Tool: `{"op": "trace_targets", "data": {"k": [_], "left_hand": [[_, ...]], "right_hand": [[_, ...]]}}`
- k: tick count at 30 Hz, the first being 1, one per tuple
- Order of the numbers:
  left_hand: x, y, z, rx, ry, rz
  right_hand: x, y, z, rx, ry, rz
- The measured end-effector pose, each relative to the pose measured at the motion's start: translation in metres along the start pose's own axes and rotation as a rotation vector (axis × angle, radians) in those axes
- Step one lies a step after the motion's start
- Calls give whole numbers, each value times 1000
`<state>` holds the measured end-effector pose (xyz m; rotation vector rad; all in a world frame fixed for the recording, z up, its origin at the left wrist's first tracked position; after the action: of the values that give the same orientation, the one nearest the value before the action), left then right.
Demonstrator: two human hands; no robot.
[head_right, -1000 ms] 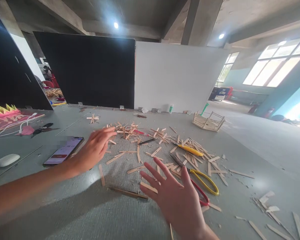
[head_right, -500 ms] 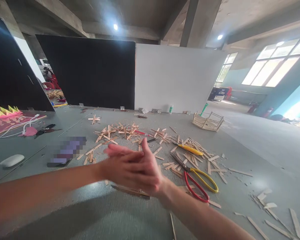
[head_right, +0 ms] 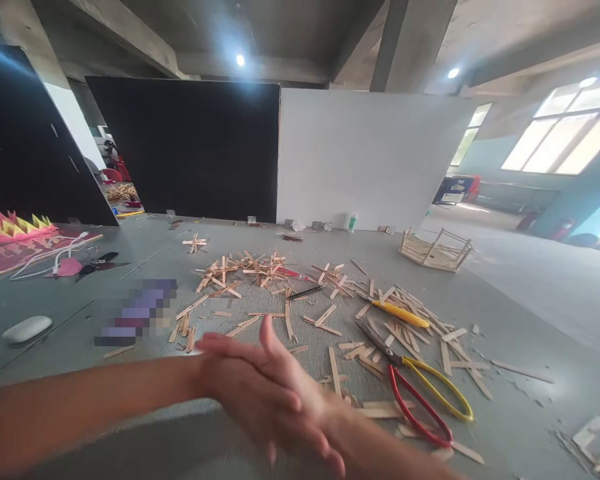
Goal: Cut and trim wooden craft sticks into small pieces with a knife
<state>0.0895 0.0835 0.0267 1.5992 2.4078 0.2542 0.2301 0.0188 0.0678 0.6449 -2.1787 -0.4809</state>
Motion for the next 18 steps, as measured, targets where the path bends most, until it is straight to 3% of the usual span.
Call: {"op": "trace_targets", "data": {"k": [4, 6, 7, 8, 10, 12, 14, 16, 18], "left_hand": [[54, -15, -35, 22, 141, 150], [67, -22, -47, -22, 154, 134], [65, -24, -49, -32, 137, 135], [57, -23, -47, -58, 111, 139], [27, -18, -34, 87, -24, 289], [-5, -10, -19, 253, -215, 358], [-18, -3, -7, 301, -361, 49], [-20, -4, -3, 291, -350, -82], [-12, -10, -5, 274, -283, -73]], "right_hand": [[-10, -3, -33, 259, 274, 97], [-21, -2, -44, 448, 565, 305], [-26, 0, -45, 473, 738, 429], [-29, 4, -42, 400, 863, 504], [-27, 13, -24, 261, 947, 511], [-14, 19, 2, 334, 923, 466], [2, 21, 22, 390, 878, 409], [15, 19, 27, 446, 846, 365], [22, 16, 20, 493, 831, 339]]}}
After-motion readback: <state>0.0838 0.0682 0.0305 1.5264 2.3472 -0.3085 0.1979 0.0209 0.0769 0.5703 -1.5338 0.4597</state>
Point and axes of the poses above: each hand's wrist, its own y-axis towards the middle knuckle, its own z-axis out of the palm, x = y × z, the point moved 2 cm from there along y, towards the middle knuckle, and after that the axes turned 2 degrees about z, right-handed, at the moved point
